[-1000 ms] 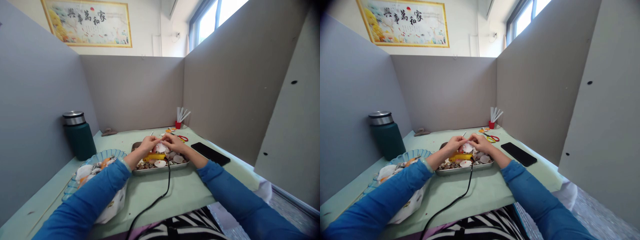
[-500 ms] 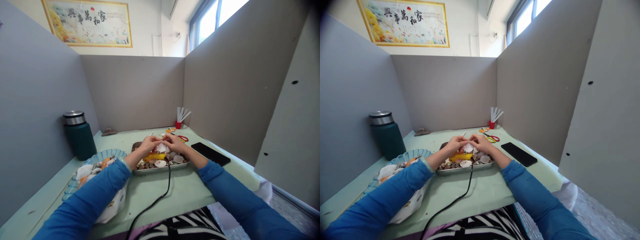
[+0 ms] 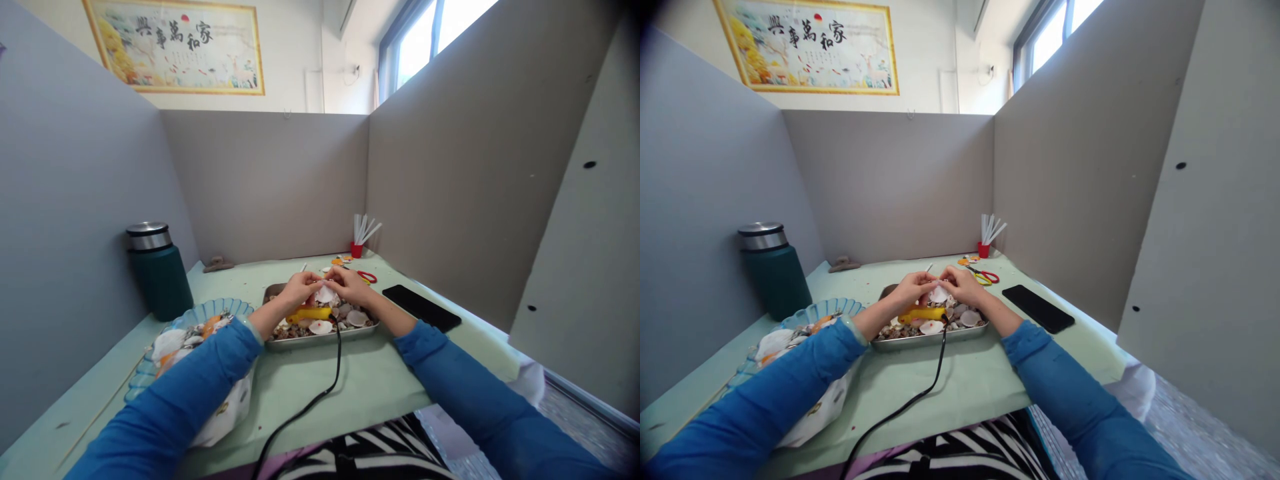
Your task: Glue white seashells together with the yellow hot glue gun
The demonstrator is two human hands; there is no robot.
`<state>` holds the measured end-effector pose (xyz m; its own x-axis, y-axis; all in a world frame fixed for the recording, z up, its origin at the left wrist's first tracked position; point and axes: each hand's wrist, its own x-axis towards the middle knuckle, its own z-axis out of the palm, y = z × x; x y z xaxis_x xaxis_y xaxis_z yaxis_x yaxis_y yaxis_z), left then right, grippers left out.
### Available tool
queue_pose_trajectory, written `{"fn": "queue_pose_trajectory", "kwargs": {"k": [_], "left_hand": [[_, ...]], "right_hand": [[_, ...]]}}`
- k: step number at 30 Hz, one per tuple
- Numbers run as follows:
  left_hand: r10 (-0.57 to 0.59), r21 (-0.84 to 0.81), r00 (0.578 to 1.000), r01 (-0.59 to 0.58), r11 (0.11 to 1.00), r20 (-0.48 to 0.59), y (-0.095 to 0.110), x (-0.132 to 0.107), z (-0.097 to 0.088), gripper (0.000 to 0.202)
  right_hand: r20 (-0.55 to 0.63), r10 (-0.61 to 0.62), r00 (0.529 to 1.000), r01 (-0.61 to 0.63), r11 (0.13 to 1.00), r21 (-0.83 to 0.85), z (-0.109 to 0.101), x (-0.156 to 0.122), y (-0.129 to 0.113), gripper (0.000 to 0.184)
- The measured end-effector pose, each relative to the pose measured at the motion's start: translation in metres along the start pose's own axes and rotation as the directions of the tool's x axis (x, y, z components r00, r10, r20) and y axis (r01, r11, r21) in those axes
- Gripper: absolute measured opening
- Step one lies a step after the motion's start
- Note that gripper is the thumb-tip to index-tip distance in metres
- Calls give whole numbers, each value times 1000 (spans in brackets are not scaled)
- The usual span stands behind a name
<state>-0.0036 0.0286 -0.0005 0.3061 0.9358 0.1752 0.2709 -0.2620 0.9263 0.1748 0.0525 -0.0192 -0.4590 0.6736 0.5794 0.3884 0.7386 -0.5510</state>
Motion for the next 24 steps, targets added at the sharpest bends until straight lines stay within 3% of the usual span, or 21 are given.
{"fn": "queue_pose_trajectory", "kwargs": {"k": [6,12,18,24], "left_hand": [[42,29,998,-41,999,-44,-2,-1,2,16],[95,180,992,-79,980,-86,-4,2,1,16],[230,416,963,-153,896,-142,-4,3,-3,15],[281,490,950,-180,853,-140,-3,3,-2,19]], "right_hand": [[4,7,1000,-7,1000,15,0,0,1,25],[11,26,1000,-27,999,29,1,0,-1,24],[19,25,999,-26,999,30,2,1,2,25],[5,8,1000,-8,1000,17,2,2,1,23]]}}
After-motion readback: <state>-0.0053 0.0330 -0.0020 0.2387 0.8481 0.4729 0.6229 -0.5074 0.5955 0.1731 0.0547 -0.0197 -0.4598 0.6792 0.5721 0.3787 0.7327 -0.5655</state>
